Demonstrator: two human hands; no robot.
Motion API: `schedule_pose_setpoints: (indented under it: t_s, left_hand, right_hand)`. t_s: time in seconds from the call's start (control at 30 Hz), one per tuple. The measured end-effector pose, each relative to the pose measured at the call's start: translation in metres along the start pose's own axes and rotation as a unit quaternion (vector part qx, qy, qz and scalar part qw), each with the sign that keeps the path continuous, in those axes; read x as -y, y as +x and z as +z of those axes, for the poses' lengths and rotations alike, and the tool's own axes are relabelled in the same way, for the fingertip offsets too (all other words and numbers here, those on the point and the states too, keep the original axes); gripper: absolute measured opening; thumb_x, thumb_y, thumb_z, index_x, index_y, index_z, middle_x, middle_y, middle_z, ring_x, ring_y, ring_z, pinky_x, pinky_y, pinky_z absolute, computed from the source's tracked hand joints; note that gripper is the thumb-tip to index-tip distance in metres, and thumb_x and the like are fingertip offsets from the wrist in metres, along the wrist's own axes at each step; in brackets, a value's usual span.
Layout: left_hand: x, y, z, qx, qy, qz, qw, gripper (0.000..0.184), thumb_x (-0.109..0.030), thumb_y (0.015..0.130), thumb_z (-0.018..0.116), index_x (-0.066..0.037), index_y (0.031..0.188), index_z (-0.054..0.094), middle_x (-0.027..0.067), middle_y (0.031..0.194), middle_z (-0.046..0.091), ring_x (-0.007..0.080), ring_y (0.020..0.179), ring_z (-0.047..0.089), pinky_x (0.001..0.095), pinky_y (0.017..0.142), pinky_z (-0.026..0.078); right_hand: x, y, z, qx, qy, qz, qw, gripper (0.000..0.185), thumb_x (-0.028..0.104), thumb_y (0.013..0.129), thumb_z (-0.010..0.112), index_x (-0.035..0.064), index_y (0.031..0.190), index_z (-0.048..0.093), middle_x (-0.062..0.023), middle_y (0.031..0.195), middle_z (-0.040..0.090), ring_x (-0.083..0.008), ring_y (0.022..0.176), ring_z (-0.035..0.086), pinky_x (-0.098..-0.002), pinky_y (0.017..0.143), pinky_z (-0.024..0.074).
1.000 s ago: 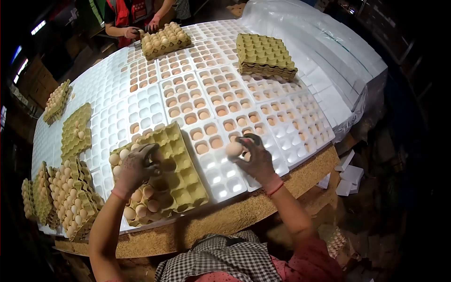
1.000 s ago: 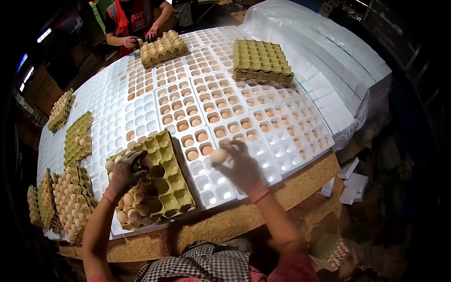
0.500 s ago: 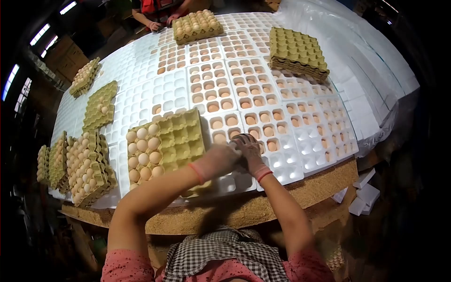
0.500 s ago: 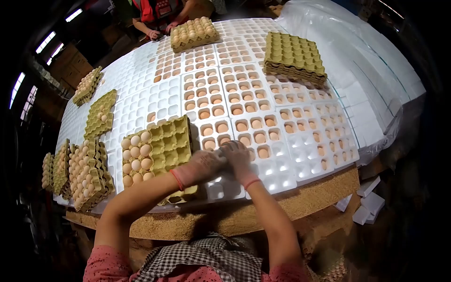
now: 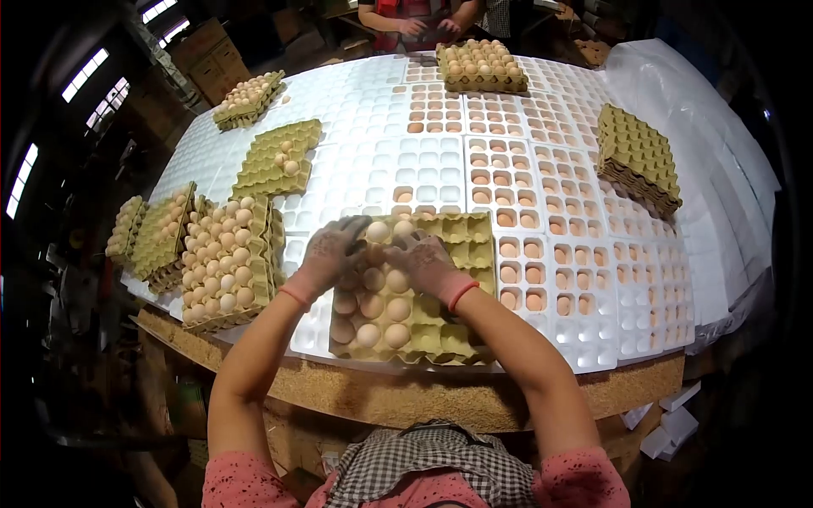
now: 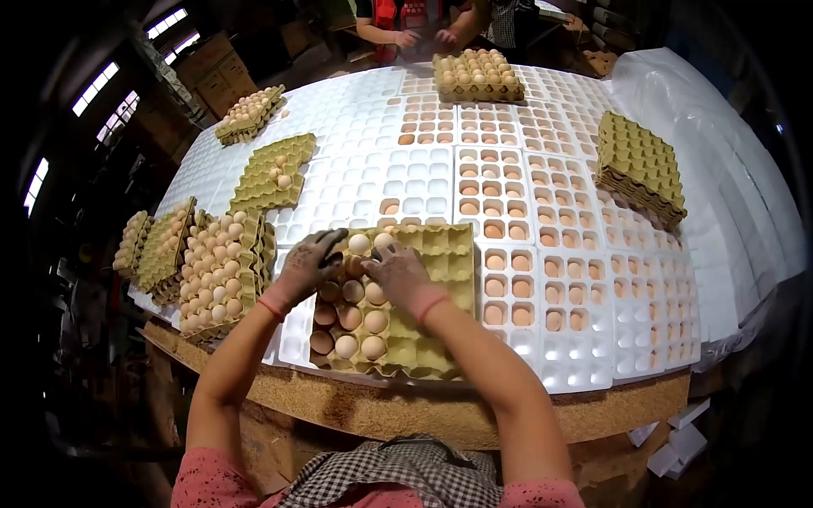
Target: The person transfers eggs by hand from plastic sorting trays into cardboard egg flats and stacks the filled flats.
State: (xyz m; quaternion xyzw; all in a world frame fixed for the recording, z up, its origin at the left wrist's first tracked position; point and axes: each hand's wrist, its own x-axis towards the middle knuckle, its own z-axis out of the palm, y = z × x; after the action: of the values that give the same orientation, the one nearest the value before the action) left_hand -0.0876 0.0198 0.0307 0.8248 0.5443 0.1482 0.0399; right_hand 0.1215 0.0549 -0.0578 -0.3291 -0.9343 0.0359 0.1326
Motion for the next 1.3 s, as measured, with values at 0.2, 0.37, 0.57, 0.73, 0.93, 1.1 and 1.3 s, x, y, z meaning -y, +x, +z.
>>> schedule_pose_setpoints:
  t_s: [0.2,0.37,0.57,0.73,0.93,1.1,1.3]
  left_hand:
    - [0.020,-0.003,0.028,0.065,0.085,0.087,0.990,0.053,-0.016,0.073,0.065,-0.016,0.125,0.058,0.0084,0.118,0.058,0.0272,0.111,0.055,0.0403,0.088,0.046]
    - [0.037,-0.001,0.029,0.074,-0.058,0.074,0.993,0.043,-0.012,0.077,0.066,-0.011,0.120,0.059,0.0084,0.116,0.060,0.0285,0.108,0.058,0.0398,0.091,0.047]
    - [0.079,0.009,0.011,-0.015,-0.620,-0.129,0.774,0.028,-0.017,0.092,0.064,-0.001,0.115,0.057,0.0024,0.102,0.060,0.0122,0.091,0.060,0.0277,0.080,0.051]
    - [0.036,0.045,0.016,0.092,0.052,0.127,0.986,0.050,-0.029,0.086,0.067,-0.012,0.130,0.054,0.0137,0.110,0.062,0.0289,0.098,0.063,0.0390,0.082,0.052]
    - [0.023,0.047,0.024,0.096,0.103,0.099,0.985,0.060,-0.022,0.077,0.072,-0.009,0.132,0.053,0.0112,0.112,0.067,0.0303,0.095,0.065,0.0389,0.087,0.051]
    - [-0.072,0.021,-0.006,0.094,-0.311,0.018,0.945,0.062,0.002,0.074,0.076,-0.002,0.132,0.054,0.0123,0.124,0.065,0.0227,0.115,0.062,0.0364,0.098,0.051]
    - [-0.232,0.039,0.077,0.183,-0.154,0.213,0.947,0.056,-0.034,0.081,0.074,-0.012,0.130,0.057,0.0113,0.122,0.062,0.0303,0.101,0.066,0.0398,0.092,0.053]
  right_hand:
    - [-0.039,0.003,-0.032,-0.205,0.492,0.142,0.834,0.038,0.022,0.086,0.066,0.0103,0.121,0.054,-0.0134,0.110,0.061,-0.0337,0.097,0.064,-0.0413,0.085,0.0519]
    - [-0.026,0.046,-0.032,0.123,-0.047,0.132,0.982,0.066,0.047,0.082,0.068,0.0119,0.135,0.050,-0.0176,0.118,0.063,-0.0309,0.108,0.063,-0.0405,0.091,0.0491]
    - [-0.023,0.004,-0.072,-0.058,0.371,0.196,0.906,0.053,0.035,0.085,0.066,0.0128,0.131,0.053,-0.0166,0.128,0.056,-0.0335,0.110,0.061,-0.0443,0.099,0.0461]
    - [0.050,0.017,-0.072,0.310,-0.141,0.087,0.936,0.043,0.036,0.091,0.056,0.0217,0.132,0.059,-0.0183,0.138,0.053,-0.0244,0.120,0.057,-0.0373,0.077,0.0514]
    - [0.035,-0.078,-0.083,-0.056,0.128,0.186,0.972,0.052,0.037,0.081,0.072,0.0170,0.126,0.056,-0.0222,0.140,0.047,-0.0317,0.104,0.064,-0.0453,0.087,0.0505]
    - [-0.029,-0.261,-0.109,-0.203,0.046,0.349,0.914,0.055,0.049,0.078,0.075,0.0175,0.120,0.058,-0.0124,0.123,0.056,-0.0233,0.076,0.070,-0.0332,0.061,0.0602]
    - [-0.080,-0.333,-0.091,-0.109,0.146,0.442,0.878,0.039,0.039,0.085,0.069,0.0149,0.116,0.062,-0.0102,0.123,0.061,-0.0305,0.106,0.064,-0.0425,0.090,0.0518]
